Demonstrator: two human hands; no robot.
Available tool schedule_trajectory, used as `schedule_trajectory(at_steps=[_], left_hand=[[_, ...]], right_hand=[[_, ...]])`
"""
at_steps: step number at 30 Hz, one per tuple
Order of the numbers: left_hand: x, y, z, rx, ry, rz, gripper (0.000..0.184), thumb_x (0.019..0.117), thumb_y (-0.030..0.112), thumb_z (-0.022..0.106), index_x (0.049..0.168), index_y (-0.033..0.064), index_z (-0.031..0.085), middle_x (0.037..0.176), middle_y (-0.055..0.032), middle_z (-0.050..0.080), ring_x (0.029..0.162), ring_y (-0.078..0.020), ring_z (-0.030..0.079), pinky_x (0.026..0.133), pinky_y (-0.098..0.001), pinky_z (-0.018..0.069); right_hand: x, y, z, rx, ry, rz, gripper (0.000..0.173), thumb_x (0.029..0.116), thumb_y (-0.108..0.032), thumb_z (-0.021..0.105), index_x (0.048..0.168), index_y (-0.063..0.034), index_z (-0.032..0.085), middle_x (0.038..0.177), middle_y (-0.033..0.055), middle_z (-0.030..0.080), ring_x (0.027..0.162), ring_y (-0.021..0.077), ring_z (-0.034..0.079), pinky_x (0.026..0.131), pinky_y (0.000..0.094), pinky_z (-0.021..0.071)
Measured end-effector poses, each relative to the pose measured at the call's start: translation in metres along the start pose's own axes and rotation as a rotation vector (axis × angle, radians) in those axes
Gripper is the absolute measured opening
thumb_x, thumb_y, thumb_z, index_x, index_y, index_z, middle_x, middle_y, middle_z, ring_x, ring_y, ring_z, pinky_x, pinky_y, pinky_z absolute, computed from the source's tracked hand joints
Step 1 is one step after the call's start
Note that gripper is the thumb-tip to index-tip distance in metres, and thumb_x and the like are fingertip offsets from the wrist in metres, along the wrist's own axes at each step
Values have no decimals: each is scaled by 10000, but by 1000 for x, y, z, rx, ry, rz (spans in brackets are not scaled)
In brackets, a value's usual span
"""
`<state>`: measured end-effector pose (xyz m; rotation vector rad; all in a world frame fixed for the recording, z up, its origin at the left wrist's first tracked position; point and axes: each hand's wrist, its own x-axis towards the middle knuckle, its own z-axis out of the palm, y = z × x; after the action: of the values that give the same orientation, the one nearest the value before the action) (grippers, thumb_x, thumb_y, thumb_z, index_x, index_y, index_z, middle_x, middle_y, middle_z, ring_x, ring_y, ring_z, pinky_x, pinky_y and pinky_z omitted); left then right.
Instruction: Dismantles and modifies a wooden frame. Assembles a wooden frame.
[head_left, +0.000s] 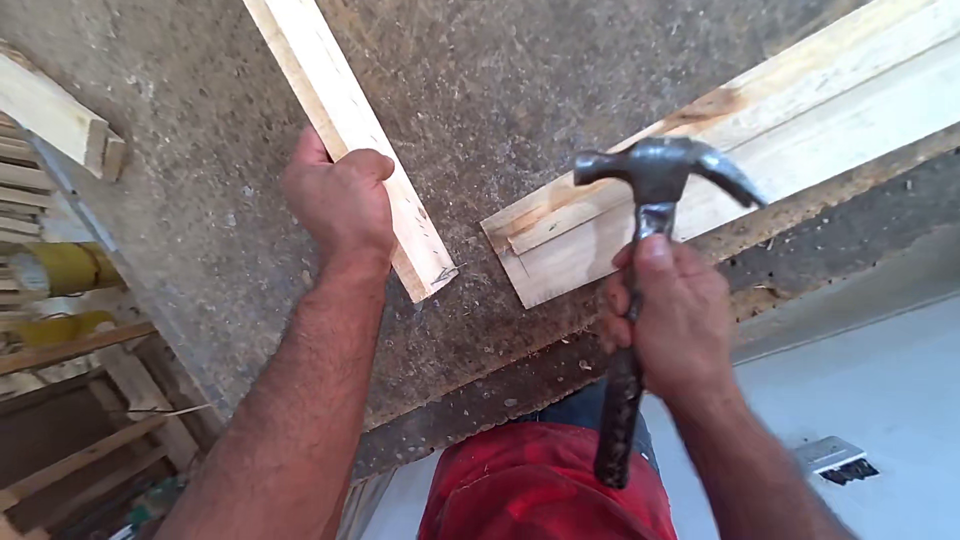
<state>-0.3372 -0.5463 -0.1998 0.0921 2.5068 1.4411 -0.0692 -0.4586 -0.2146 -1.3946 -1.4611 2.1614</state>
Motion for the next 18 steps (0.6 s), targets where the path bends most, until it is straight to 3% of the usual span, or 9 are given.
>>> schedule_trajectory(at_steps=[2,4,9,14,18], left_hand=[[1,0,-1,14,-4,-6,355,736,-30,684,1070,90,676,957,-31,738,858,-125,737,707,-363,650],[1,0,-2,11,-9,-15,351,744,-32,676,1074,90,670,955,-36,734,849,-133,737,701,-370,650],[3,-1,-2,-19,-10,-5,381,746,-48,676,1104,82,677,993,-42,741,888,-135,739,719,-365,653],[5,0,-3,2,-1,-13,389,738,-39,674,1104,89,680,988,-42,738,881,-137,736,710,-373,648],[8,-1,1,4,8,-5,344,732,-38,683,1050,91,681,960,-43,735,868,-137,734,701,-375,646]], right_hand=[[-11,17,24,-81,-167,32,440,1086,-502,395,1018,-113,589,603,55,540,399,199,502,358,376,485],[-15,23,30,-131,-287,108,432,1075,-514,430,1036,-130,625,621,63,556,416,199,503,375,358,476],[2,8,0,41,-61,-6,412,1105,-443,371,1070,-99,596,620,33,531,388,160,474,354,343,493],[-7,26,34,-170,-289,66,421,1079,-499,430,1007,-131,619,617,64,560,411,208,501,366,364,467],[2,14,11,-69,-63,-23,417,1098,-450,392,1056,-95,607,617,45,544,388,183,486,355,364,496]])
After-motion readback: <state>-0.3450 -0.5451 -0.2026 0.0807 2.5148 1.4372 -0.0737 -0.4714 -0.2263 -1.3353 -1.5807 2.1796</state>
